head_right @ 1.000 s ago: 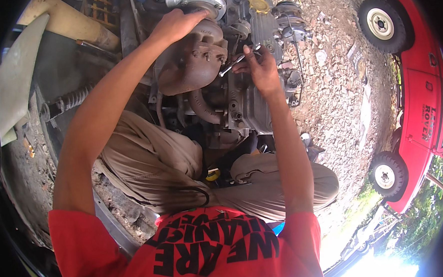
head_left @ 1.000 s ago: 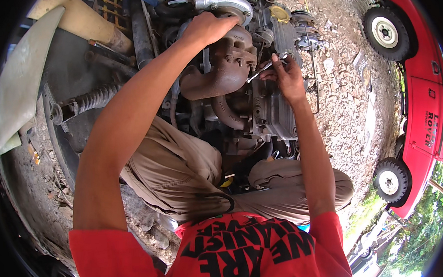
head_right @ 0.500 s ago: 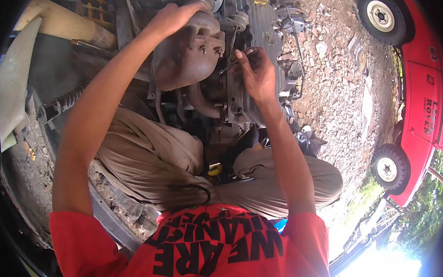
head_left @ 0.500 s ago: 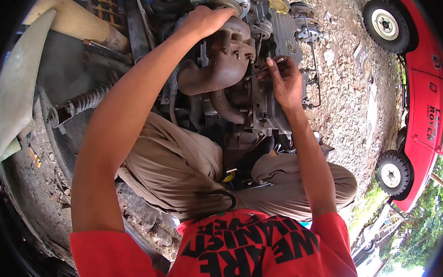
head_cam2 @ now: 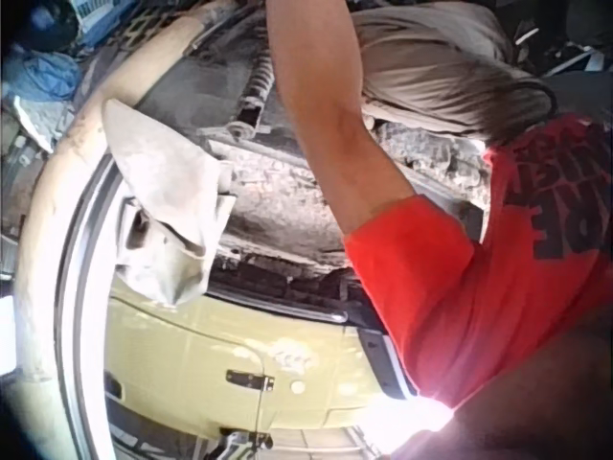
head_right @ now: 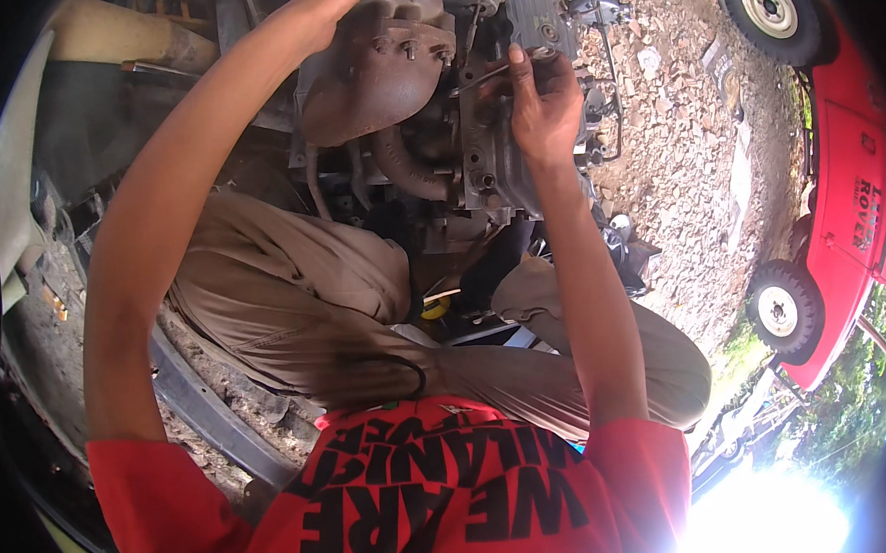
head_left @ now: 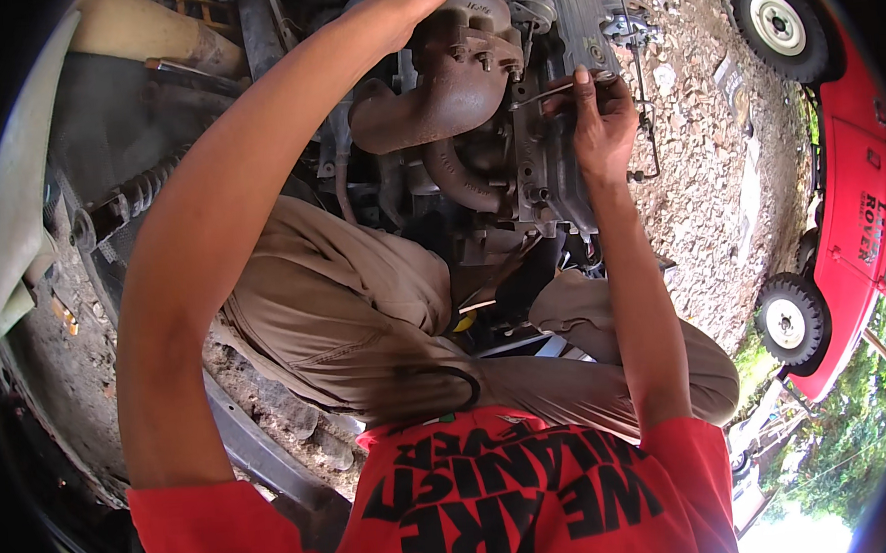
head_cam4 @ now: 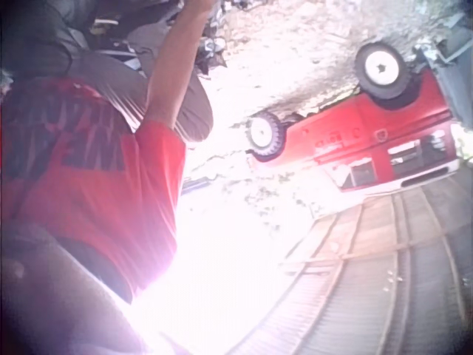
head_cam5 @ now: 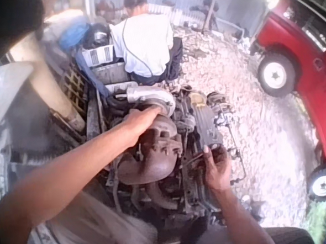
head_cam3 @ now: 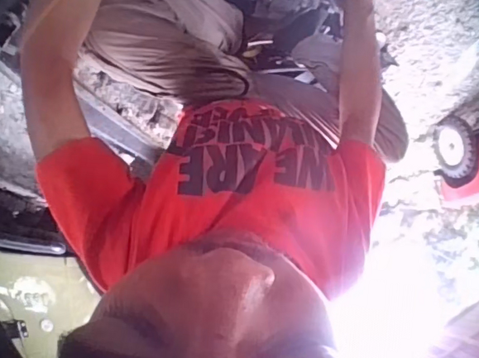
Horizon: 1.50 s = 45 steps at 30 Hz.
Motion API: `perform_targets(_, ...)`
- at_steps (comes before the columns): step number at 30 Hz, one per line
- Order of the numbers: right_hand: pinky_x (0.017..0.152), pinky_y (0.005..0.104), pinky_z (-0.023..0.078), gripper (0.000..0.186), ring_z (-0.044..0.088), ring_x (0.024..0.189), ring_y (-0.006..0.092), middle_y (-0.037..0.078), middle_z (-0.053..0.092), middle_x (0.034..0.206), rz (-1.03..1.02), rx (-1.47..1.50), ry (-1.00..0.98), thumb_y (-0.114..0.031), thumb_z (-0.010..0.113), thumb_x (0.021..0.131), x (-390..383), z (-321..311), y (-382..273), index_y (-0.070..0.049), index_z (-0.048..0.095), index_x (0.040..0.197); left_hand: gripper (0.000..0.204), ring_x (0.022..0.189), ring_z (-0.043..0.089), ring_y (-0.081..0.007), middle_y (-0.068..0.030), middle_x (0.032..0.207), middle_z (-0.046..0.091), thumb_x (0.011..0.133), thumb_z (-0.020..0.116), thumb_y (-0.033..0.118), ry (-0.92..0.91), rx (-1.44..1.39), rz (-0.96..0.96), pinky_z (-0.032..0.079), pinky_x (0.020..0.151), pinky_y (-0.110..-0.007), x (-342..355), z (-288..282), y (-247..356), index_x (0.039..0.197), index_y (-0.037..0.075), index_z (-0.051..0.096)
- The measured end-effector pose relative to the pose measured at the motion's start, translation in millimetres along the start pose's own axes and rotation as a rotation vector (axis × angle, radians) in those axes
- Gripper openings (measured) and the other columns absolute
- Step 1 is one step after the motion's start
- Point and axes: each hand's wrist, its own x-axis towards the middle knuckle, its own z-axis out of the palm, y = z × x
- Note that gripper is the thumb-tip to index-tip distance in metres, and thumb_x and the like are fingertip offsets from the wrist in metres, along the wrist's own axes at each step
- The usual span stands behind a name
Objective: The person removes bolts from an exhaust manifold attached to a car engine using a wrench, then lifts the manifold off and places it on the ground.
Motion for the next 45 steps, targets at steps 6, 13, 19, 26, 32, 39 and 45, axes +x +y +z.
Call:
perform_targets(6,0.061,0.0261,0.052,0.024,0.068,0.066,0.0144,0.011,0.070,0.080,-0.016,-0.064,-0.008,-0.019,0.065,0.099,2,-1,5,0.004,0.057,0.097,0.078,0.118,0.061,-0.0348,-0.0298,0.127,0.061,0.079,0.067,0.055,0.116,0.186,0.010,0.049,0.094,-0.041,0,1,1,0.120,-0.012,0.064)
perform_targets(13,0.067,0.0257,0.053,0.015,0.067,0.071,0.0130,0.012,0.071,0.090,-0.033,-0.127,-0.165,-0.013,0.059,0.101,-11,9,1,0.002,0.055,0.104,0.078,0.124,0.056,-0.0418,-0.0319,0.129,0.059,0.082,0.054,0.067,0.049,0.443,0.242,0.044,0.104,-0.043,52,-8,-37,0.122,0.000,0.066)
perform_targets(19,0.065,0.0288,0.053,0.017,0.069,0.074,0.0157,0.014,0.071,0.086,-0.113,-0.291,-0.280,-0.013,0.062,0.099,-27,1,-8,0.001,0.054,0.106,0.076,0.122,0.057,-0.0418,-0.0316,0.127,0.060,0.080,0.056,0.064,-0.013,0.491,0.156,0.045,0.103,-0.043,31,-8,-14,0.119,0.000,0.068)
perform_targets(26,0.069,0.0373,0.054,0.020,0.070,0.083,0.0319,0.015,0.069,0.094,-0.286,-0.573,-0.461,-0.007,0.069,0.092,-28,4,-13,-0.003,0.057,0.107,0.073,0.115,0.062,-0.0406,-0.0298,0.121,0.064,0.078,0.057,0.062,0.013,0.517,0.189,0.049,0.096,-0.043,38,-9,-21,0.116,0.000,0.069)
perform_targets(32,0.076,0.0416,0.056,0.026,0.068,0.092,0.0367,0.015,0.068,0.107,-0.499,-0.593,-0.597,-0.003,0.072,0.085,-34,-1,0,-0.003,0.059,0.109,0.074,0.116,0.062,-0.0399,-0.0286,0.121,0.064,0.078,0.057,0.063,0.000,0.537,0.203,0.049,0.096,-0.043,37,-6,-19,0.115,-0.001,0.069)
perform_targets(39,0.078,0.0425,0.057,0.036,0.067,0.098,0.0384,0.017,0.065,0.118,-0.522,-0.715,-0.729,0.004,0.069,0.080,-41,-10,-6,-0.003,0.059,0.113,0.040,0.107,0.063,-0.0462,-0.0251,0.117,0.065,0.099,0.039,0.053,0.021,0.794,0.350,0.049,0.095,-0.051,49,-7,-37,0.130,0.037,0.059)
perform_targets(45,0.078,0.0406,0.059,0.034,0.068,0.100,0.0343,0.016,0.064,0.124,-0.433,-0.807,-0.830,0.000,0.064,0.080,-51,-24,-16,-0.006,0.062,0.114,0.040,0.106,0.064,-0.0441,-0.0241,0.117,0.066,0.096,0.043,0.052,0.004,0.757,0.332,0.050,0.092,-0.050,57,-8,-40,0.126,0.032,0.060)
